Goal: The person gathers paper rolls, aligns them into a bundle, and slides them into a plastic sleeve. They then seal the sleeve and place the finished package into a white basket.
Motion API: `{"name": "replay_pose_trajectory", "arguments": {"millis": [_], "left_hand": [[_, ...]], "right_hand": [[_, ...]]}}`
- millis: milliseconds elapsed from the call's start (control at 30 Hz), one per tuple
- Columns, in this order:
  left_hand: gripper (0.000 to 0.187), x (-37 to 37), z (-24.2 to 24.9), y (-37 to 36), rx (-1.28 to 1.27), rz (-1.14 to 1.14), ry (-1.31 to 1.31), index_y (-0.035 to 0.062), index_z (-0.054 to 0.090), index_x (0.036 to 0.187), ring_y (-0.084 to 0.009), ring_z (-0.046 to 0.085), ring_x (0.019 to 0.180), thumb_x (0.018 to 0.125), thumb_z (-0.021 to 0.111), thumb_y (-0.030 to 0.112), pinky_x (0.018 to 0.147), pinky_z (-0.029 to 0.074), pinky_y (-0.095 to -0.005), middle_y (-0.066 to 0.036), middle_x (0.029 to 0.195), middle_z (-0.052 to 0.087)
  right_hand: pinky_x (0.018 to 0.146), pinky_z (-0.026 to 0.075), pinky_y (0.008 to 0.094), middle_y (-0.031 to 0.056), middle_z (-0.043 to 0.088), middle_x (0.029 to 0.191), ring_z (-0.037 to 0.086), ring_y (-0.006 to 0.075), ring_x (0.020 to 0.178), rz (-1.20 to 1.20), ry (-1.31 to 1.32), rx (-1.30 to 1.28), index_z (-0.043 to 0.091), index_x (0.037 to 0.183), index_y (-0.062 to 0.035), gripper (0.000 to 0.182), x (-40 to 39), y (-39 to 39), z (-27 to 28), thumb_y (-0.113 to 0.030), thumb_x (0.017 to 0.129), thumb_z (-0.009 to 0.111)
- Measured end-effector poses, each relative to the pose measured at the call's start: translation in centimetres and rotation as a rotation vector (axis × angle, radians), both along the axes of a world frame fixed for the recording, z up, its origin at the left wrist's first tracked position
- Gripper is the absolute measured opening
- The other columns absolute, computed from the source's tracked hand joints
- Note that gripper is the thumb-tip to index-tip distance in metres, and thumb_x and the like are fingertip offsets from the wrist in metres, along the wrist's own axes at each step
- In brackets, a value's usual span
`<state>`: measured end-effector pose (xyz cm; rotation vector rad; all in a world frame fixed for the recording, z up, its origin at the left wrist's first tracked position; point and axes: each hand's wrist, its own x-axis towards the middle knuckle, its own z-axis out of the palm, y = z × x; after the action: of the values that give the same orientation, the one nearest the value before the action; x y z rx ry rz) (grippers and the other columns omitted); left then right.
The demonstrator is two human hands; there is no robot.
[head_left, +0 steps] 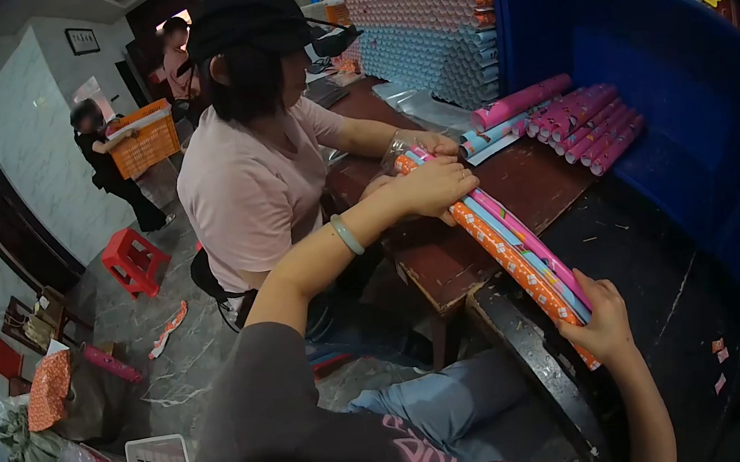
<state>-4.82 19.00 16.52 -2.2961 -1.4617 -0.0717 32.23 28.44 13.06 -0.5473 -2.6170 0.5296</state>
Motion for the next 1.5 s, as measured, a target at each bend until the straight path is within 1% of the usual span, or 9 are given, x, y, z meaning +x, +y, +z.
{"name": "replay_pose_trajectory", "arguments": {"millis": [367,567,967,1033,1133,1267,1400,1433,1500], "left_hand": [[0.064,1.8,1.4,1.1,0.011,-0.040,-0.040,0.0065,0.054,0.101,-0.0244,0.056,0.101,0.053,0.080,0.040,0.096,0.036,-0.0427,-0.008,0.097,0.059],[0.069,4.3,-0.8,0.9,0.052,0.014,-0.126,0.0095,0.052,0.112,-0.0242,0.056,0.099,0.057,0.080,0.040,0.085,0.037,-0.0391,-0.007,0.102,0.058],[0.090,23.9,-5.5,4.7,-0.101,-0.208,-0.230,-0.0016,0.055,0.114,-0.0275,0.055,0.098,0.064,0.063,0.072,0.083,0.040,-0.0418,-0.016,0.105,0.058],[0.089,25.5,-6.3,5.6,0.085,-0.290,-0.252,-0.0018,0.056,0.107,-0.0263,0.056,0.095,0.062,0.062,0.075,0.080,0.041,-0.0428,-0.013,0.098,0.059],[0.103,26.1,-5.6,6.6,-0.085,-0.294,-0.254,-0.0046,0.048,0.125,-0.0287,0.053,0.109,0.063,0.061,0.076,0.088,0.038,-0.0446,-0.019,0.116,0.055],[0.120,21.4,-2.4,8.6,-0.469,-0.558,-0.349,-0.0052,0.026,0.142,-0.0395,0.022,0.139,0.057,0.080,0.060,0.112,0.015,-0.0571,-0.028,0.145,0.030],[0.098,14.8,-0.9,10.3,-0.457,-0.510,-0.154,-0.0030,0.041,0.133,-0.0393,0.042,0.126,0.057,0.084,0.042,0.107,0.031,-0.0492,-0.024,0.130,0.048],[0.080,15.3,-0.1,9.8,-0.613,-0.442,-0.325,-0.0002,0.049,0.123,-0.0368,0.052,0.113,0.058,0.083,0.031,0.097,0.040,-0.0435,-0.019,0.117,0.057],[0.072,16.3,-1.8,10.0,-0.517,-0.456,-0.364,0.0005,0.054,0.116,-0.0361,0.055,0.106,0.057,0.082,0.032,0.091,0.043,-0.0422,-0.019,0.110,0.059]], "right_hand": [[0.087,0.047,0.0411,0.0239,0.063,0.105,0.058,0.0355,0.097,0.024,0.087,0.138,0.053,0.123,0.0080,0.074,2.1,0.3,-0.4,-0.022,0.059,0.074],[0.084,0.047,0.0389,0.0209,0.062,0.100,0.058,0.0321,0.095,0.024,0.022,0.135,0.052,0.125,0.0059,0.076,5.3,0.1,1.0,-0.016,0.057,0.077],[0.085,0.047,0.0400,0.0175,0.060,0.102,0.057,0.0325,0.094,-0.325,-0.150,-0.123,0.056,0.121,0.0009,0.080,25.5,-3.0,1.0,-0.014,0.046,0.078],[0.085,0.047,0.0401,0.0172,0.060,0.102,0.057,0.0323,0.094,-0.345,-0.164,-0.124,0.056,0.121,0.0008,0.081,26.9,-3.1,1.1,-0.014,0.045,0.078],[0.086,0.046,0.0400,0.0171,0.059,0.103,0.057,0.0321,0.094,-0.340,-0.149,-0.128,0.056,0.122,0.0002,0.080,27.7,-3.0,1.1,-0.017,0.047,0.077],[0.086,0.046,0.0393,0.0176,0.059,0.104,0.056,0.0323,0.095,-0.334,-0.134,-0.141,0.055,0.124,0.0008,0.080,28.3,-2.4,0.4,-0.017,0.049,0.077],[0.086,0.046,0.0388,0.0174,0.059,0.102,0.057,0.0312,0.094,-0.302,-0.076,-0.087,0.055,0.124,0.0007,0.081,28.4,-2.5,0.1,-0.017,0.048,0.077],[0.086,0.046,0.0388,0.0172,0.059,0.102,0.057,0.0310,0.093,-0.293,-0.080,-0.092,0.055,0.124,0.0008,0.081,28.2,-2.4,0.2,-0.016,0.048,0.077],[0.085,0.046,0.0387,0.0172,0.060,0.102,0.057,0.0308,0.092,-0.312,-0.083,-0.096,0.056,0.123,0.0009,0.080,27.4,-2.2,0.4,-0.015,0.048,0.077]]}}
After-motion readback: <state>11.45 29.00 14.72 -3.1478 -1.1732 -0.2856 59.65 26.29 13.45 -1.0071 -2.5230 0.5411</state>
